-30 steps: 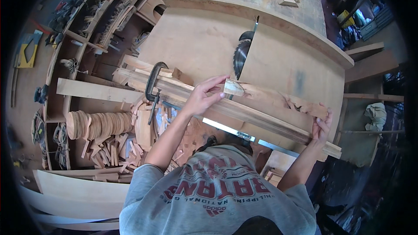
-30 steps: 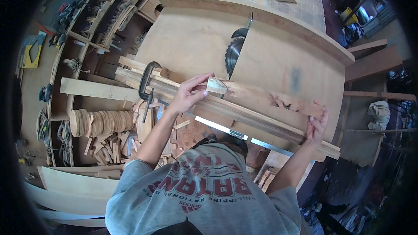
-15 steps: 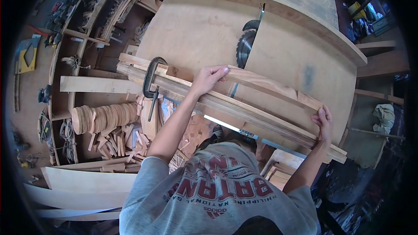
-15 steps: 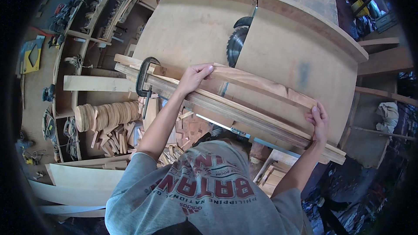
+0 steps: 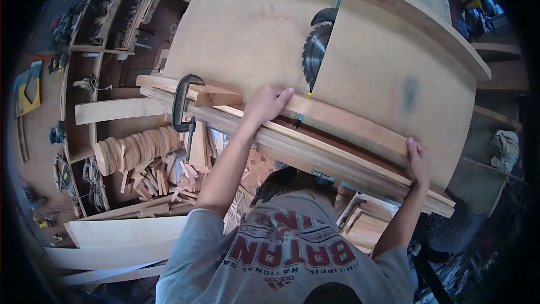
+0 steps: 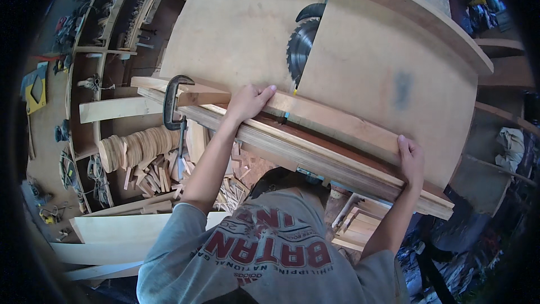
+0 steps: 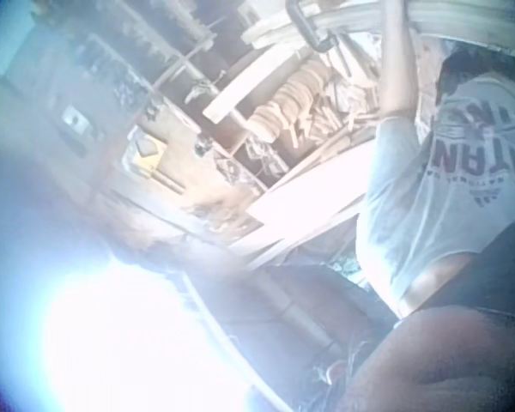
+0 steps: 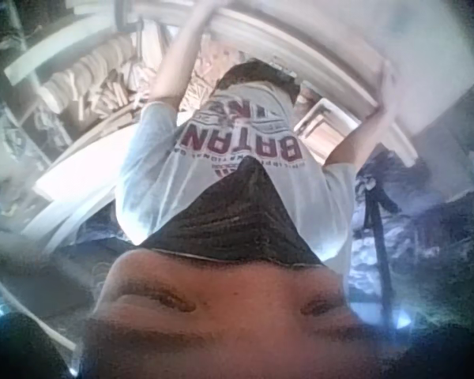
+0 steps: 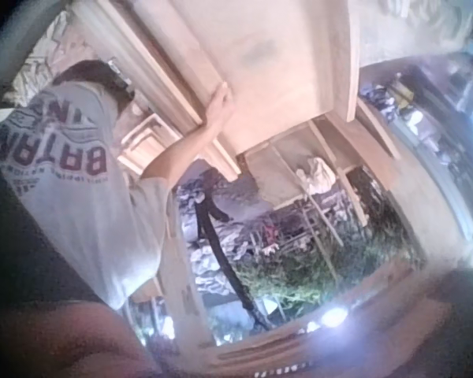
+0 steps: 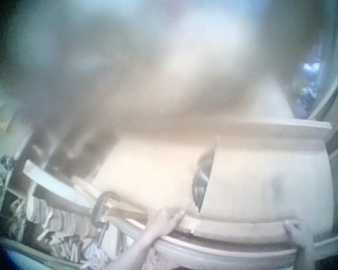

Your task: The person cuts multiple wooden blocks using a table saw. They place each block into a wooden sled against a fence, push the sled through the spinning blade, retract the sled, and place the finished pieces onto a stack.

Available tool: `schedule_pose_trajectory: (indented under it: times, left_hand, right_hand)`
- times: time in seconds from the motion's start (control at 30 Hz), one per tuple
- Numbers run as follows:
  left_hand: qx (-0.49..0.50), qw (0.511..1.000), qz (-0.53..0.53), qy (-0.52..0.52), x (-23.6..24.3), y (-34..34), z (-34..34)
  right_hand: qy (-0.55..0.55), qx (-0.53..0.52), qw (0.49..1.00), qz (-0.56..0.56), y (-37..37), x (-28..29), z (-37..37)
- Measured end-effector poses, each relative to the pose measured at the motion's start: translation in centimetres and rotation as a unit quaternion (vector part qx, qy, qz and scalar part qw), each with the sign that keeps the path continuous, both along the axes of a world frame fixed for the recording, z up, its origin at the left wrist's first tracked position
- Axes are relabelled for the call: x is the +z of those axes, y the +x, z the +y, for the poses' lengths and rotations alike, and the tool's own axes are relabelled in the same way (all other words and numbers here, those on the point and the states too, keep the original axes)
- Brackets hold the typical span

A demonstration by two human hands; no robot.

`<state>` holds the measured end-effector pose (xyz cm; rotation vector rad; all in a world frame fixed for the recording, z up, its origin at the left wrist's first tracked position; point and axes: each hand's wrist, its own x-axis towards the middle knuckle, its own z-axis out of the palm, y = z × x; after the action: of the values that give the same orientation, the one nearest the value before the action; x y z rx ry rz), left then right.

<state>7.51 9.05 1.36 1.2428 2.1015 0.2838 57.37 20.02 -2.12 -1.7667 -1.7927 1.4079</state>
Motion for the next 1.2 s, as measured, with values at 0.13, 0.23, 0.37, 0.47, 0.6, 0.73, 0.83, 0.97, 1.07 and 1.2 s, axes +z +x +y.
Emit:
schedule_pose_trajectory:
  times: [0.13, 0.23, 0.37, 0.47, 0.6, 0.73, 0.83, 0.97, 1.07, 1.2]
  left_hand:
    - [-0.015, 0.999, 0.015, 0.05, -0.9, 0.6, -0.7]
    - [-0.058, 0.998, 0.029, 0.017, -0.6, 0.6, 0.0]
    - [-0.046, 0.996, -0.004, -0.073, 0.0, 0.3, 0.5]
    - [-0.027, 0.996, -0.016, -0.084, -0.5, 0.3, 0.4]
    - [-0.033, 0.995, -0.037, -0.092, -1.1, -0.1, 0.3]
    - [-0.028, 0.993, -0.033, -0.109, -1.2, 0.0, 0.5]
    - [0.018, 0.993, -0.067, -0.096, -1.8, -0.3, 0.2]
    - [0.032, 0.994, -0.078, -0.069, -1.9, -0.5, 0.1]
    - [0.034, 0.993, -0.067, -0.089, -0.9, -0.4, 0.5]
    - [-0.003, 0.996, -0.036, -0.085, -0.7, -0.7, 0.3]
  right_hand:
    - [-0.01, 0.028, 0.997, -0.067, 0.1, -0.3, 0.0]
    - [-0.059, 0.018, 0.996, -0.071, -0.1, 0.3, 0.1]
    - [-0.083, -0.042, 0.994, -0.062, -1.8, 1.4, -0.3]
    - [-0.096, -0.035, 0.991, -0.085, -1.4, 1.3, 0.0]
    - [-0.104, -0.005, 0.987, -0.123, -1.4, 1.4, -0.1]
    - [-0.127, -0.017, 0.98, -0.151, -1.6, 1.7, 0.2]
    - [-0.108, -0.07, 0.989, -0.068, -2.2, 1.7, -0.2]
    - [-0.112, -0.003, 0.992, -0.064, -1.4, 1.7, -0.3]
    - [-0.133, 0.01, 0.99, -0.039, -1.9, 2.0, -0.6]
    - [-0.137, 0.046, 0.989, -0.027, -2.2, 1.8, -0.8]
